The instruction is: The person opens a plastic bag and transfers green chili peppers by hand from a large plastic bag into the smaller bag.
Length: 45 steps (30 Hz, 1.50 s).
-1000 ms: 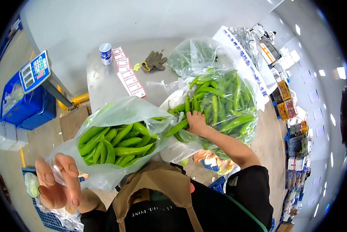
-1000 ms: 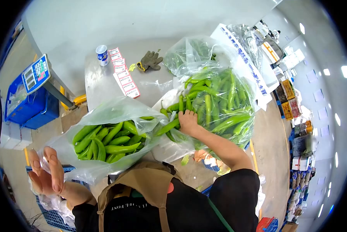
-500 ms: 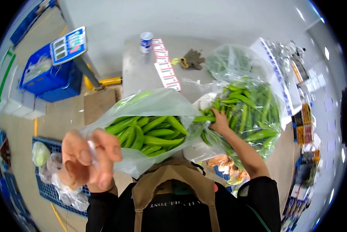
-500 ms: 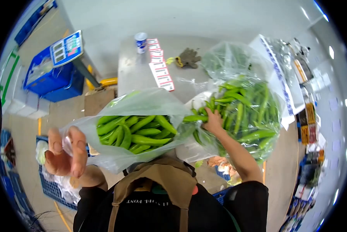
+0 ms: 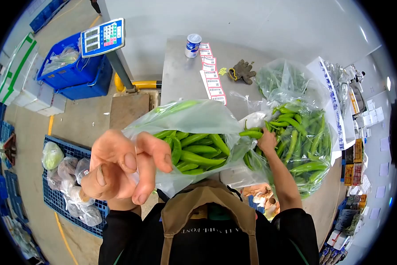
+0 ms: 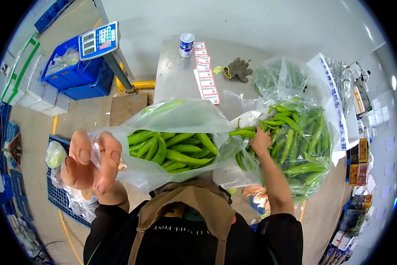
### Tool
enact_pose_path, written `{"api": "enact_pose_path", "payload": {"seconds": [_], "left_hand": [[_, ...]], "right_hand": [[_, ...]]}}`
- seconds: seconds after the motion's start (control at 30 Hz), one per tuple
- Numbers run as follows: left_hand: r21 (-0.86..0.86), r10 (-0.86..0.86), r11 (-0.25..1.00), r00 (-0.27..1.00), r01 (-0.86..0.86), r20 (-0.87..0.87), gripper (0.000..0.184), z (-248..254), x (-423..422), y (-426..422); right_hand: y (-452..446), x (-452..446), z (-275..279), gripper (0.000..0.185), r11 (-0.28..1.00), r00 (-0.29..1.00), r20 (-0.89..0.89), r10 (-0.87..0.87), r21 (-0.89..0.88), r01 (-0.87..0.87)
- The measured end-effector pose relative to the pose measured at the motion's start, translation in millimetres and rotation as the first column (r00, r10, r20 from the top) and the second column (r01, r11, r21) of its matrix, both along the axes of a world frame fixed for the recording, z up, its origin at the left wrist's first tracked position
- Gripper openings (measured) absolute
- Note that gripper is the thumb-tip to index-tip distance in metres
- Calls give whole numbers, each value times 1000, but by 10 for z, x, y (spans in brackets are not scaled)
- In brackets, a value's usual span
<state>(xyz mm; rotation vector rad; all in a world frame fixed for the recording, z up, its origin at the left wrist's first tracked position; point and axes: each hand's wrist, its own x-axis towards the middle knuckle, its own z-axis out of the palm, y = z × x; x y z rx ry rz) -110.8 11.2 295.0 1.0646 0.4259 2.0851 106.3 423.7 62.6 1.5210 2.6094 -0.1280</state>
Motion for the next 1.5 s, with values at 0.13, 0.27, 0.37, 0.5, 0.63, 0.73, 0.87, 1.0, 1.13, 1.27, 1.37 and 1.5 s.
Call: {"api": "enact_pose_path", "payload": {"seconds": [0.13, 0.27, 0.37, 0.5, 0.63, 0.73, 0.87, 1.0, 1.13, 1.27, 1.37, 1.5], "left_hand": [[17, 20, 1000, 999, -20, 37, 27, -1, -13, 2], [80, 4, 997, 985, -18, 170, 27, 1, 42, 63], [94, -6, 996, 982, -12, 190, 26, -8, 55, 70], [42, -8, 999, 995, 4, 96, 23, -24, 22, 45], [50, -19, 999, 982, 9, 190, 23, -35, 67, 10], [46, 14, 999, 975, -24, 221, 24, -21, 83, -21], [35, 55, 997, 972, -65, 229, 24, -14, 42, -12], [22, 48, 998, 962, -56, 268, 25, 35, 32, 108], [-44, 134, 991, 948, -126, 287, 28, 110, 29, 238], [17, 67, 997, 970, -73, 234, 34, 170, 74, 273], [30, 32, 999, 990, -36, 139, 37, 149, 58, 171], [52, 2, 999, 985, -11, 174, 33, 50, -46, 28]], "right_hand": [[49, 86, 145, 42, 995, 979, -203, -31, -103, 10], [229, 164, 121, 49, 982, 917, -397, 35, -156, -105], [209, 190, 20, 59, 966, 968, -245, 60, -228, -118], [-268, -10, 204, 68, 996, 999, -9, -47, -73, 47], [-6, -51, 176, 71, 992, 985, -147, -94, -92, 81], [83, -124, 333, 73, 997, 949, -314, -39, -74, 17], [-16, -141, 866, 70, 987, 662, -741, 112, 5, -161], [-446, -196, 1814, 74, 920, 205, -975, 92, 4, -391], [-992, -500, 2198, 80, 609, -292, -956, 32, 250, -753], [-1537, -898, 2010, 69, 209, 15, -817, 576, 130, -969], [-1780, -1252, 1287, 67, 204, 404, -615, 678, -370, -906], [-1900, -1219, 1318, 66, 507, 546, -588, 597, -251, -825]]}}
